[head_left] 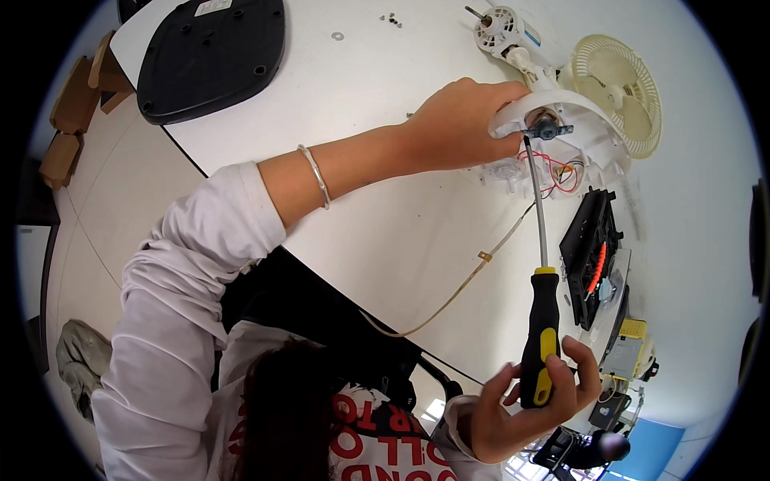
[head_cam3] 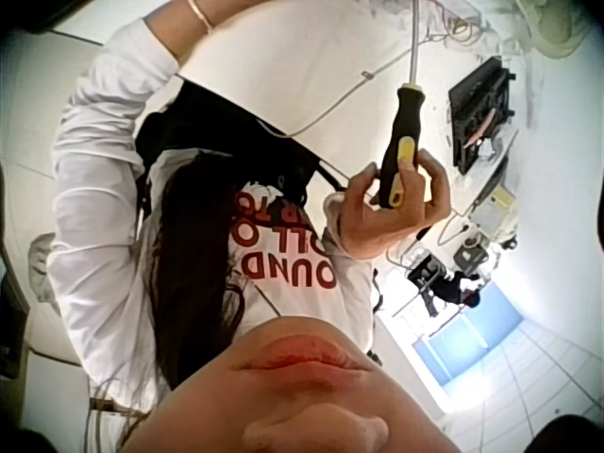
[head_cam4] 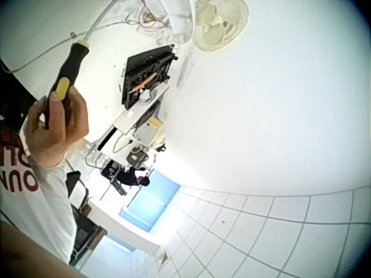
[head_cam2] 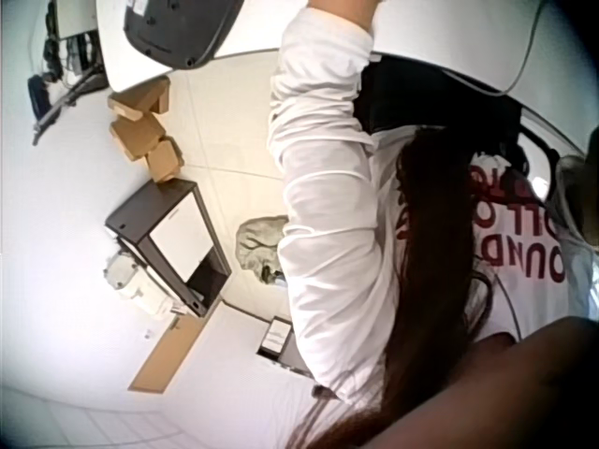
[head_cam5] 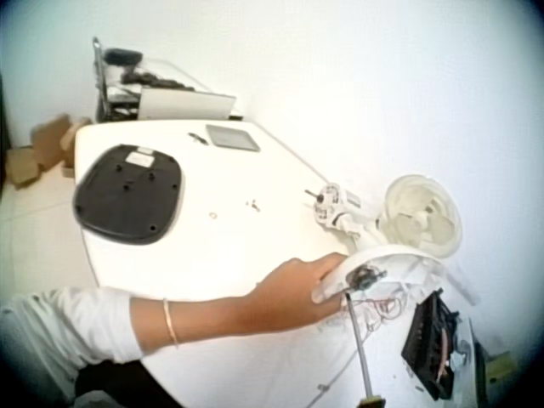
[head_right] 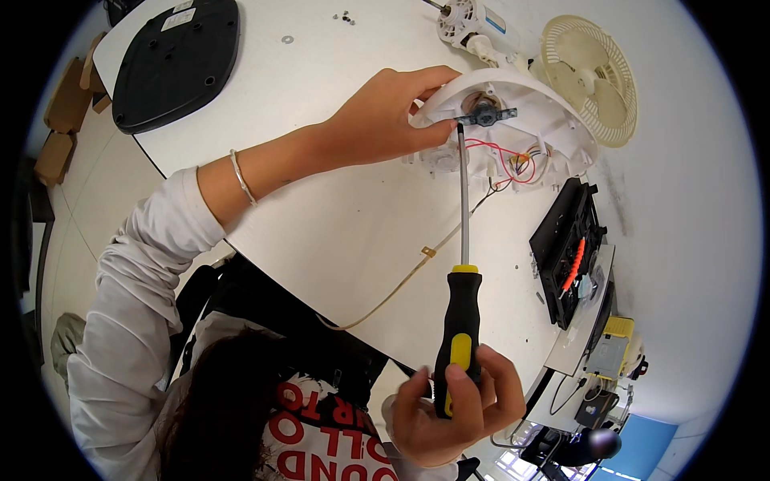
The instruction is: The person uses a screwdriver to tighten screws on the internal components of a disassembled white fan housing. They repeatedly pick up screws from the table and secure them into the fan's motor and wiring assembly.
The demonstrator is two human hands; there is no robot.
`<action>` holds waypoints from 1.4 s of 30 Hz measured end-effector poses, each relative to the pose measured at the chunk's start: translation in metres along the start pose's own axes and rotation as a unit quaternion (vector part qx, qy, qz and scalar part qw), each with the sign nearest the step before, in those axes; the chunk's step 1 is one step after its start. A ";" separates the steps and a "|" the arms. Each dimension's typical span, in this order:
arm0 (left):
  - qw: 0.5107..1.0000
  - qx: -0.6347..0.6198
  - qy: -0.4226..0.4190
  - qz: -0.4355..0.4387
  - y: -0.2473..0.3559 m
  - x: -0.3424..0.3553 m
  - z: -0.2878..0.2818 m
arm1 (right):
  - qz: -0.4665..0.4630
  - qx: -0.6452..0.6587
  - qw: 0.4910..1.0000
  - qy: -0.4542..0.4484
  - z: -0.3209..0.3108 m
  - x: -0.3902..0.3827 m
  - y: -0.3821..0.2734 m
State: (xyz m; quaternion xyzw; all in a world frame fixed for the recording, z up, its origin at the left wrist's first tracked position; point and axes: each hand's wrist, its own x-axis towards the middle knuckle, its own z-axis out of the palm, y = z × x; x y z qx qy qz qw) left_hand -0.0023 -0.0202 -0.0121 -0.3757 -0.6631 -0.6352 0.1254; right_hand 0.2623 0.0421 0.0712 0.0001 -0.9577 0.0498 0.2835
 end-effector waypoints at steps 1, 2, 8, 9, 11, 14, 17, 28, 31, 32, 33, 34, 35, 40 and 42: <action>1.000 -0.003 0.021 0.016 -0.002 -0.001 0.000 | -0.014 -0.028 0.999 0.000 0.000 0.003 0.001; 1.000 -0.001 -0.002 0.000 0.000 0.000 0.000 | -0.026 -0.059 0.998 -0.001 -0.002 0.006 0.003; 0.999 -0.005 -0.043 -0.033 0.003 0.001 -0.003 | 0.101 -0.030 0.994 -0.021 -0.006 0.002 0.012; 0.999 0.002 -0.041 -0.031 0.004 0.001 -0.002 | 0.068 -0.022 0.997 -0.016 -0.004 0.003 0.013; 0.999 0.009 -0.037 -0.024 0.003 0.001 -0.002 | 0.001 -0.003 1.000 -0.007 0.003 0.003 0.009; 0.999 0.010 -0.036 -0.017 0.001 0.000 -0.003 | -0.015 0.033 0.999 -0.033 0.005 0.003 0.002; 0.999 0.009 -0.042 -0.020 0.003 0.001 -0.003 | 0.013 -0.046 0.999 0.015 0.002 0.003 0.003; 0.998 0.013 -0.045 -0.035 0.006 0.001 -0.002 | 0.021 0.047 0.998 0.039 0.013 -0.001 0.006; 0.999 0.015 -0.036 -0.027 0.004 -0.001 -0.002 | 0.042 0.039 0.997 0.056 0.011 0.004 0.008; 0.999 0.013 -0.024 -0.019 0.002 -0.001 -0.001 | 0.055 0.008 0.998 0.042 0.005 0.004 0.009; 1.000 0.012 -0.012 -0.010 -0.002 -0.001 0.000 | 0.067 -0.024 0.997 0.027 0.001 0.005 0.008; 1.000 0.011 0.000 -0.002 -0.005 -0.001 0.001 | 0.125 -0.017 0.991 0.033 0.001 0.006 0.007; 1.000 0.004 -0.003 -0.004 -0.004 0.000 0.001 | 0.122 -0.009 0.992 0.030 0.002 0.007 0.008; 1.000 -0.005 0.008 0.001 -0.004 0.002 0.005 | 0.053 0.055 0.997 -0.003 0.010 0.000 0.005; 1.000 0.001 0.002 -0.002 -0.004 0.000 0.002 | 0.051 0.043 0.998 -0.006 0.016 -0.007 0.007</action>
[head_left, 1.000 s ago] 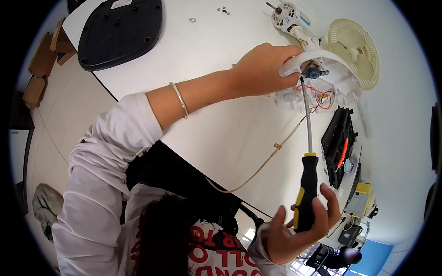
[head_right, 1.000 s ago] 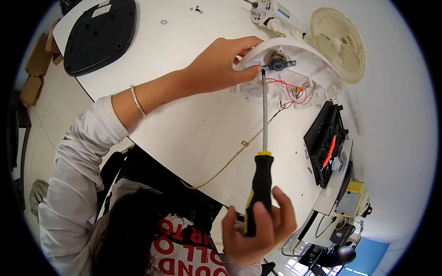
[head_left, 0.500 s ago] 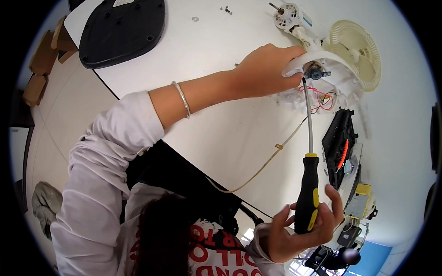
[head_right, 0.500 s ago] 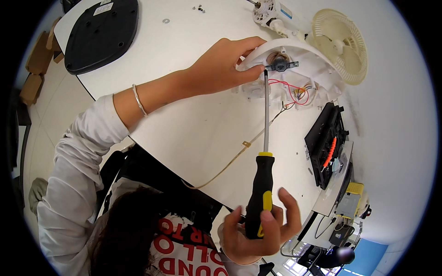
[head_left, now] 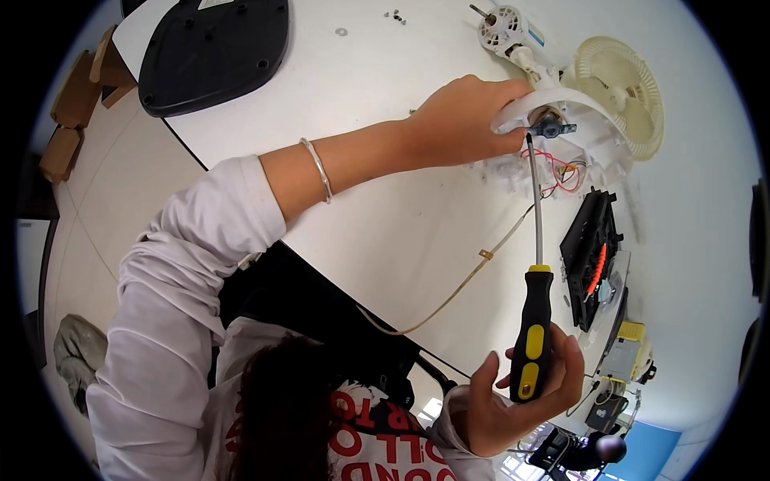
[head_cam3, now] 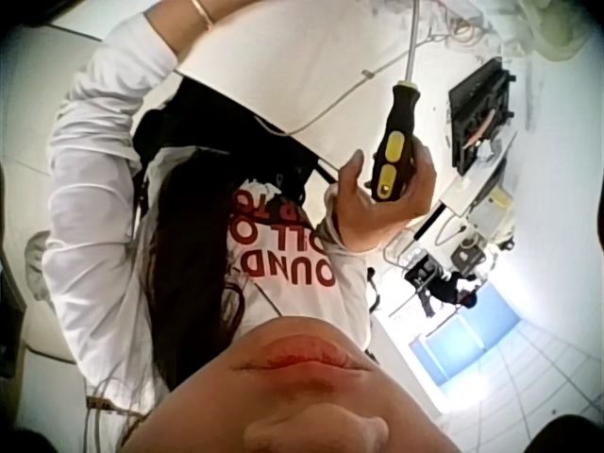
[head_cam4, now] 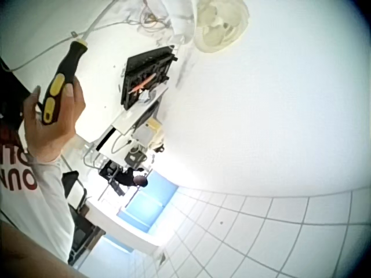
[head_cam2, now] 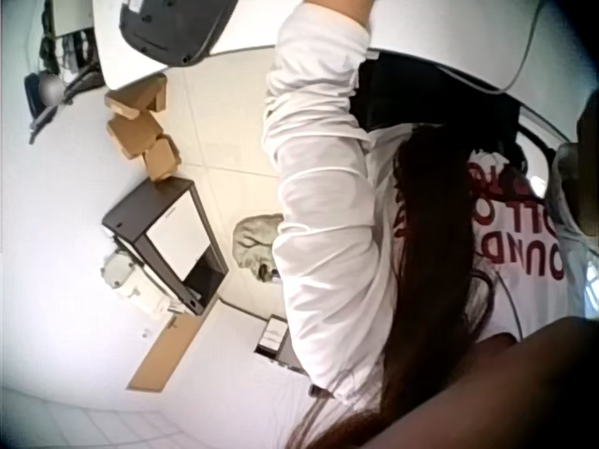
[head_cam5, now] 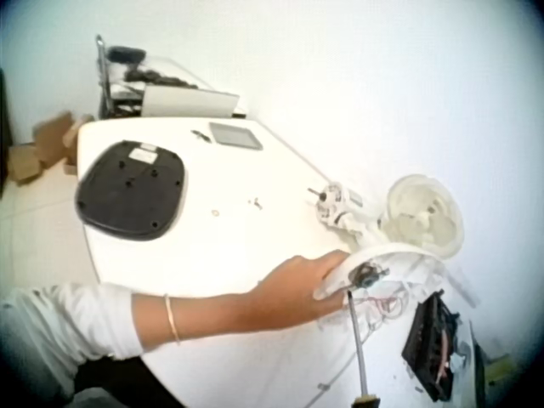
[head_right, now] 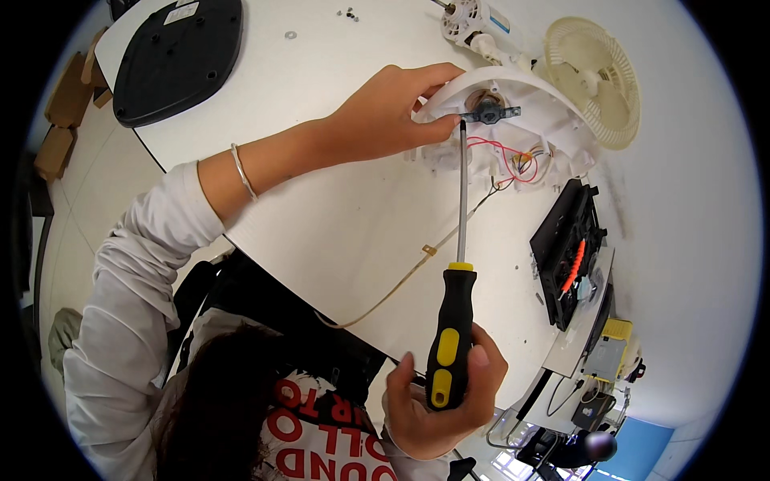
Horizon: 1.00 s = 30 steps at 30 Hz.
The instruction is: The person uses a screwdriver to tighten screws on the internal components of a disassembled white fan housing. They repeatedly pick up screws from the table and secure them into the fan's motor and wiring assembly.
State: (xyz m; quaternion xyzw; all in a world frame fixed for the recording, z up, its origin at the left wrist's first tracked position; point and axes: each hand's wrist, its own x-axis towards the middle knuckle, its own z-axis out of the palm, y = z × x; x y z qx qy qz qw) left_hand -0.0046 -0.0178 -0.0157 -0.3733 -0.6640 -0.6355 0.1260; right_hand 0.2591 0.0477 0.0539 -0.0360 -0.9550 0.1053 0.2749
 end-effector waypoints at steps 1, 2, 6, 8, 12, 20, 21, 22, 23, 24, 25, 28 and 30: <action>1.000 0.003 -0.003 -0.001 0.000 -0.001 -0.001 | 0.002 -0.003 1.000 0.004 0.001 0.000 0.001; 1.000 0.003 0.000 0.003 0.000 -0.001 -0.001 | 0.004 -0.009 1.000 0.011 0.001 0.002 0.002; 1.000 0.010 0.005 0.008 0.000 -0.001 0.000 | -0.022 -0.011 0.997 0.071 0.000 0.006 0.009; 1.000 0.008 -0.011 -0.011 0.003 -0.001 -0.001 | -0.023 0.034 0.994 0.098 0.002 0.002 0.012; 0.998 -0.001 -0.044 -0.050 0.008 0.001 -0.004 | 0.001 -0.041 0.995 0.096 -0.008 0.010 0.005; 1.000 0.001 0.004 0.006 0.000 -0.001 0.000 | -0.023 0.055 0.997 0.051 0.004 0.003 0.007; 1.000 0.008 0.004 0.012 -0.001 -0.001 0.000 | -0.030 0.065 0.996 0.062 0.006 0.004 0.006; 1.000 0.017 0.004 0.019 -0.001 -0.002 0.000 | -0.050 0.039 0.995 0.082 0.006 0.008 0.007; 1.000 0.007 0.001 0.013 0.000 -0.001 0.000 | -0.070 0.009 0.992 0.103 0.002 0.013 0.007; 1.000 -0.002 -0.002 0.007 0.001 -0.001 0.000 | -0.046 0.073 0.993 0.076 -0.002 0.010 0.012; 1.000 -0.011 -0.005 0.001 0.002 -0.001 -0.001 | -0.090 0.095 0.988 0.076 0.000 0.007 0.019; 0.996 -0.005 -0.056 -0.069 0.012 0.000 -0.004 | -0.066 0.052 0.994 0.076 -0.008 0.009 0.019; 0.998 0.007 -0.049 -0.042 0.011 0.000 -0.003 | -0.051 0.055 0.983 0.168 -0.001 0.019 0.022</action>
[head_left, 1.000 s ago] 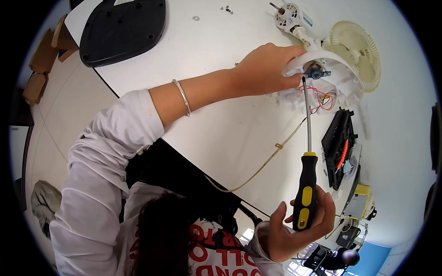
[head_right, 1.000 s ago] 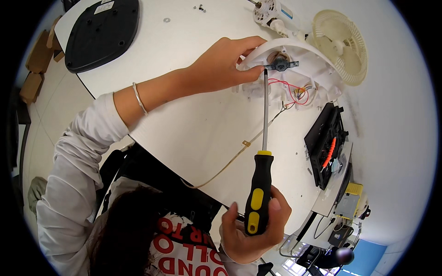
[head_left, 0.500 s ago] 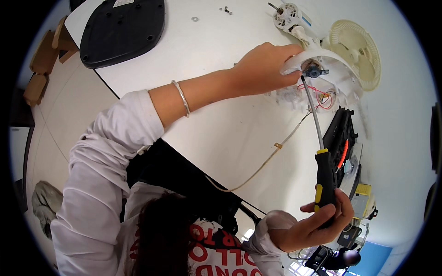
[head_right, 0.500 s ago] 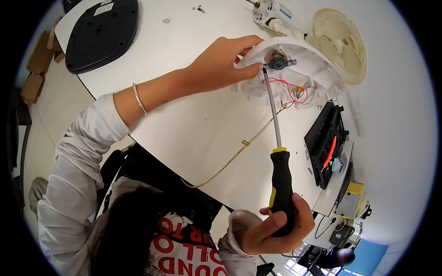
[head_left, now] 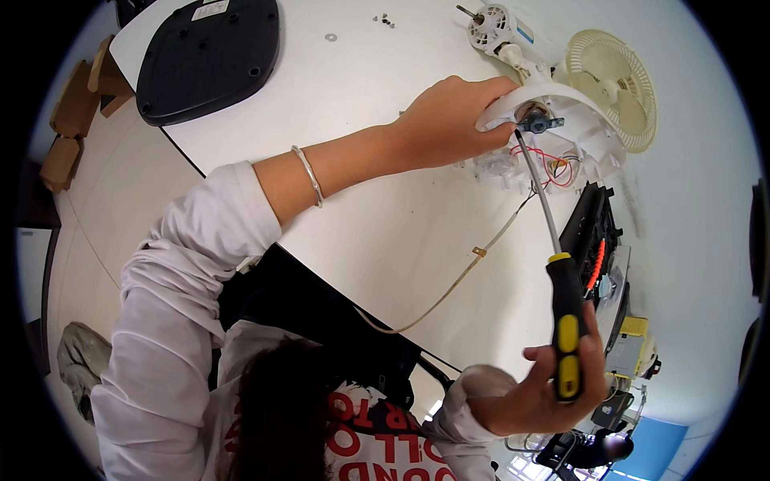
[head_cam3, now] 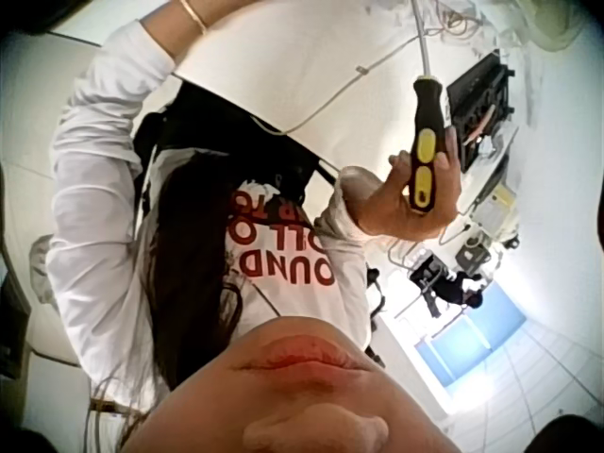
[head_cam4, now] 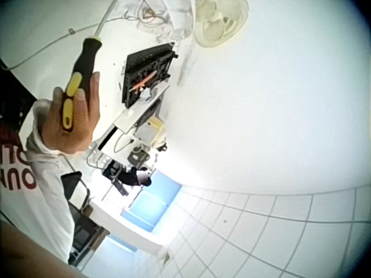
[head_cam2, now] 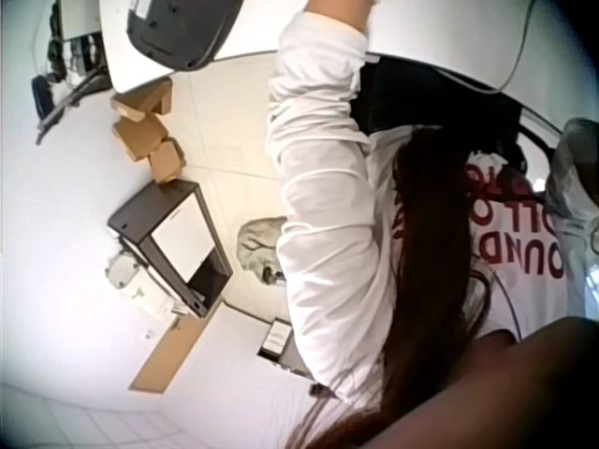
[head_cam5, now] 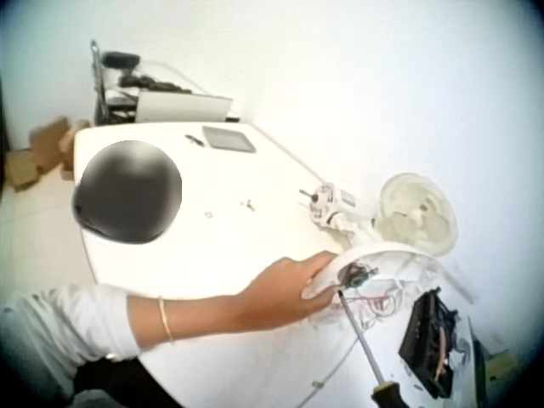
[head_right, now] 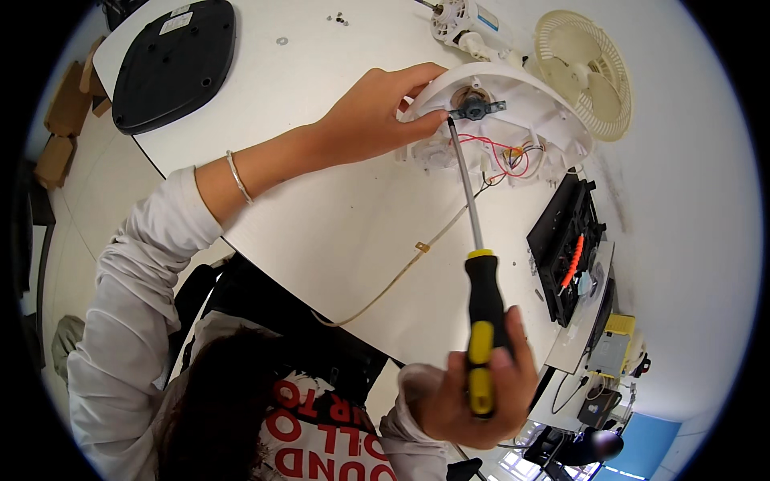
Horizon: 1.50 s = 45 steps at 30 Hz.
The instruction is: The person uses a screwdriver to tighten screws on the internal components of a disassembled white fan housing. They repeatedly pick up screws from the table and secure them into the fan's motor and wiring assembly.
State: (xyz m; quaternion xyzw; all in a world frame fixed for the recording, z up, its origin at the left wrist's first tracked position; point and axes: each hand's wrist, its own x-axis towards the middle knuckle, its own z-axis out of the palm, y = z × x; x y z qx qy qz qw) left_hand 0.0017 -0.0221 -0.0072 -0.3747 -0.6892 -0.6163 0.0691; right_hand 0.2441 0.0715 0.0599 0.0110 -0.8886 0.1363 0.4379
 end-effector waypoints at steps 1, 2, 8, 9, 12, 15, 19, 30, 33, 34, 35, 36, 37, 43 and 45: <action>1.000 0.006 0.004 0.013 0.000 0.000 0.001 | 0.051 -0.002 0.998 0.041 0.002 -0.001 0.000; 1.000 0.008 0.002 0.012 -0.001 0.000 0.000 | 0.102 0.004 0.991 0.081 0.006 -0.001 0.001; 1.000 0.013 -0.001 0.009 -0.003 -0.002 -0.001 | 0.021 -0.054 0.998 -0.011 -0.002 -0.002 0.002; 1.000 0.016 0.004 0.014 -0.004 -0.002 0.000 | -0.006 -0.091 0.996 -0.024 -0.004 -0.001 -0.001; 1.000 0.019 0.007 0.015 -0.002 -0.002 0.000 | -0.060 -0.130 0.989 -0.025 -0.007 -0.007 0.008; 1.000 0.010 0.002 0.007 -0.001 -0.002 -0.001 | -0.037 -0.101 0.994 0.020 -0.007 -0.014 0.008; 0.999 0.015 0.011 0.031 -0.002 -0.001 -0.001 | 0.077 -0.028 0.997 -0.006 -0.006 -0.020 0.008; 1.000 0.010 0.008 0.013 -0.003 -0.002 -0.001 | 0.006 0.040 0.984 -0.174 -0.009 -0.011 0.000; 1.000 0.008 0.009 0.010 -0.003 -0.001 0.001 | -0.045 -0.007 0.998 -0.044 -0.005 -0.014 0.007; 1.000 0.006 0.008 0.008 -0.003 -0.001 0.001 | -0.030 -0.007 0.999 -0.017 -0.002 -0.012 0.012; 1.000 0.005 0.007 0.006 -0.003 -0.001 0.001 | 0.030 0.026 0.999 0.028 0.003 -0.013 0.012; 1.000 0.004 0.005 0.004 -0.002 -0.001 0.000 | 0.040 0.017 0.999 0.009 -0.001 -0.014 0.014; 1.000 0.002 0.003 0.001 -0.002 -0.001 0.000 | 0.049 0.008 0.999 -0.010 -0.006 -0.015 0.017; 1.000 -0.004 -0.001 -0.004 -0.003 -0.002 0.000 | -0.093 -0.016 0.995 0.034 0.006 -0.009 0.017; 1.000 0.003 0.001 0.001 -0.003 -0.002 0.000 | -0.093 0.011 0.996 -0.009 0.000 -0.014 0.014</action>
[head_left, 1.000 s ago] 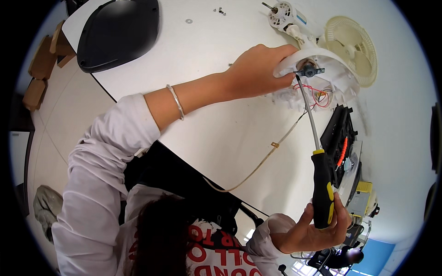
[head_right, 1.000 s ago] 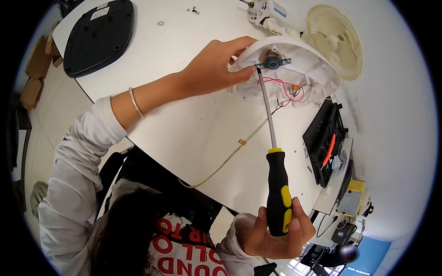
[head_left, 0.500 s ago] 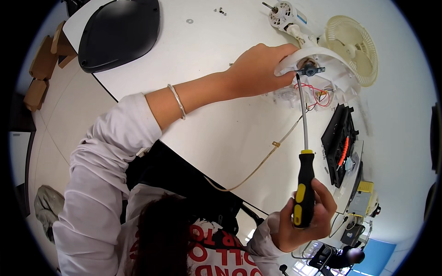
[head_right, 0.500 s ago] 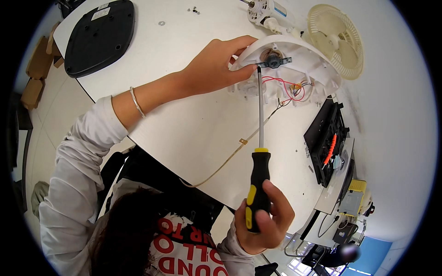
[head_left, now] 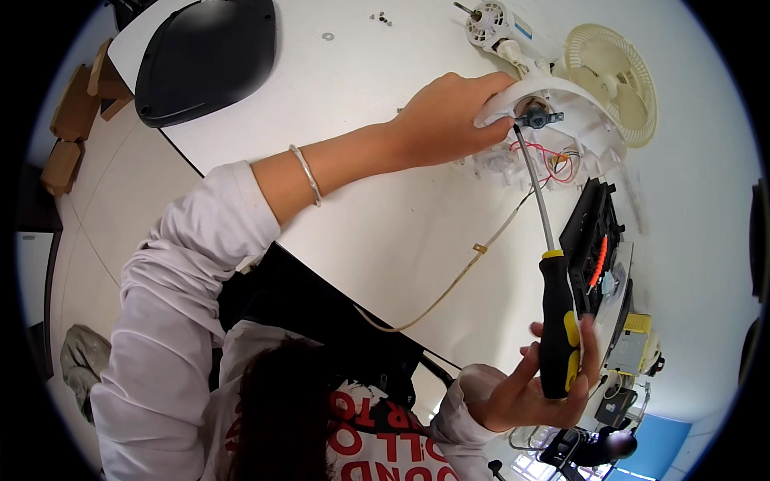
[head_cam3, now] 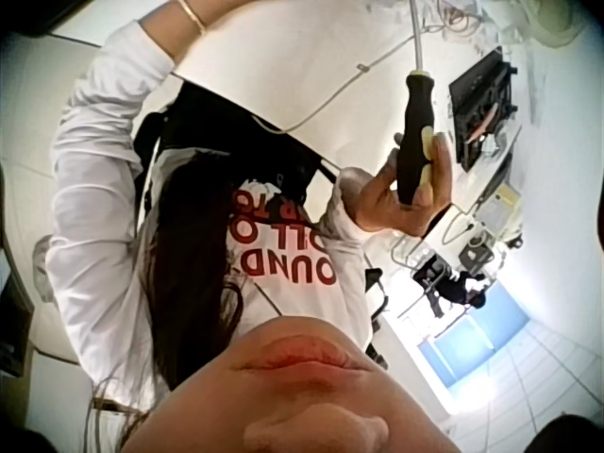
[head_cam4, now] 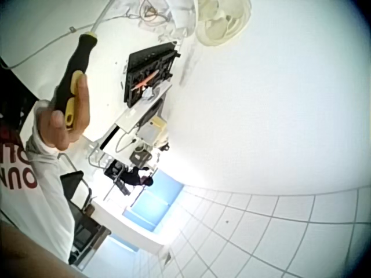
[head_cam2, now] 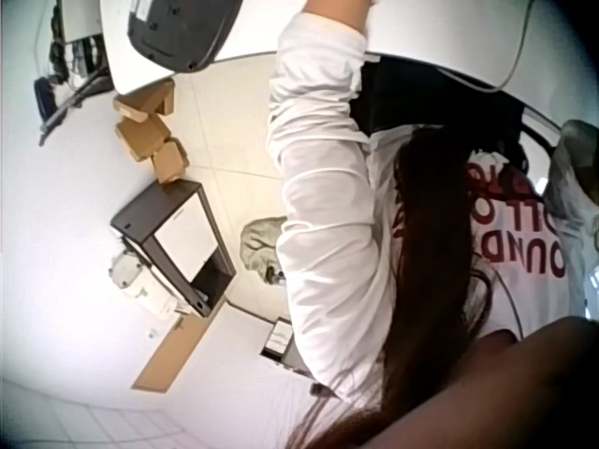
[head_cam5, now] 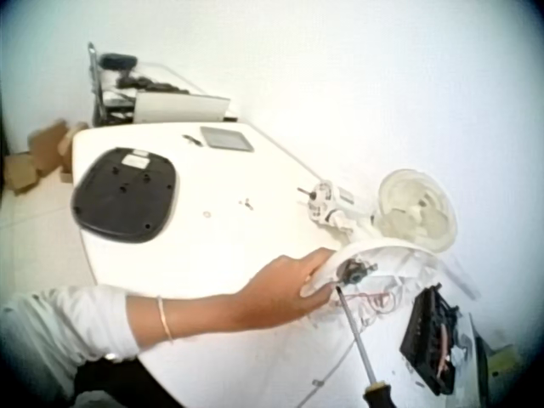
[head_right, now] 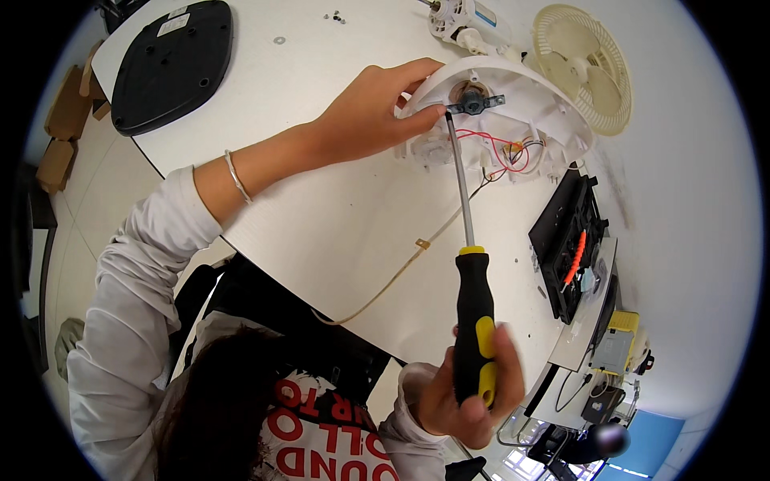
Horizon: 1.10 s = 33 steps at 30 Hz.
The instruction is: The person uses a screwdriver to tighten screws on the internal components of a disassembled white fan housing. They repeatedly pick up screws from the table and secure them into the fan's motor and wiring assembly.
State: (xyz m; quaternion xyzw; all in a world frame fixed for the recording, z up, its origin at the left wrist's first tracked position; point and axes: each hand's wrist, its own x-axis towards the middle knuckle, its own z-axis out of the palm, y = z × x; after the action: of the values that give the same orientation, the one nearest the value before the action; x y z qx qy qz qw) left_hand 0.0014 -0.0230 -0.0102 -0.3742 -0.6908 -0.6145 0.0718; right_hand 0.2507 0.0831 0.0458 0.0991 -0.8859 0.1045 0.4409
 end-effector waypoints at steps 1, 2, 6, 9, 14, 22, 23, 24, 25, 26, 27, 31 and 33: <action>1.000 0.004 0.001 0.002 0.000 0.000 0.000 | 0.008 0.036 0.999 -0.002 0.000 -0.002 -0.001; 1.000 0.008 -0.002 0.001 0.000 0.000 0.000 | 0.015 0.074 0.997 -0.004 0.001 -0.004 0.000; 0.998 0.041 0.019 0.035 -0.001 -0.001 0.003 | 0.050 -0.037 0.998 0.031 -0.003 0.000 0.006; 0.997 0.064 -0.028 -0.024 0.015 -0.004 -0.001 | 0.090 -0.003 0.994 0.057 0.000 0.000 0.000; 0.957 0.170 0.135 0.191 0.010 -0.003 0.008 | 0.064 0.008 0.997 0.049 -0.002 0.003 0.005; 0.865 0.131 0.039 0.483 0.065 -0.029 0.022 | 0.113 -0.005 0.994 -0.001 -0.004 0.017 -0.009; 0.861 0.106 0.053 0.495 0.068 -0.027 0.027 | 0.130 -0.009 0.991 -0.027 -0.006 0.018 -0.012; 0.862 0.106 0.036 0.494 0.069 -0.027 0.026 | 0.124 -0.023 0.991 -0.044 -0.009 0.018 -0.014; 0.863 0.107 0.020 0.493 0.071 -0.026 0.022 | 0.118 -0.036 0.990 -0.061 -0.012 0.018 -0.015; 0.864 0.110 0.004 0.491 0.071 -0.026 0.019 | 0.110 -0.047 0.990 -0.079 -0.011 0.016 -0.015; 0.867 0.109 0.012 0.486 0.070 -0.027 0.020 | 0.109 -0.042 0.991 -0.060 -0.009 0.015 -0.015; 0.883 0.107 0.001 0.457 0.075 -0.030 0.019 | -0.038 -0.011 0.999 -0.027 -0.011 0.004 -0.003; 0.883 0.119 -0.019 0.453 0.077 -0.031 0.014 | -0.058 0.011 0.996 -0.074 -0.019 0.004 -0.004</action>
State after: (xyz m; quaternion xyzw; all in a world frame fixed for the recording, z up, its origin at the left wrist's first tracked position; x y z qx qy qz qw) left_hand 0.0753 -0.0263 0.0299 -0.6466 -0.5150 -0.4209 0.3735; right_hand 0.2642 0.0847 0.0605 0.1629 -0.9075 0.0807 0.3787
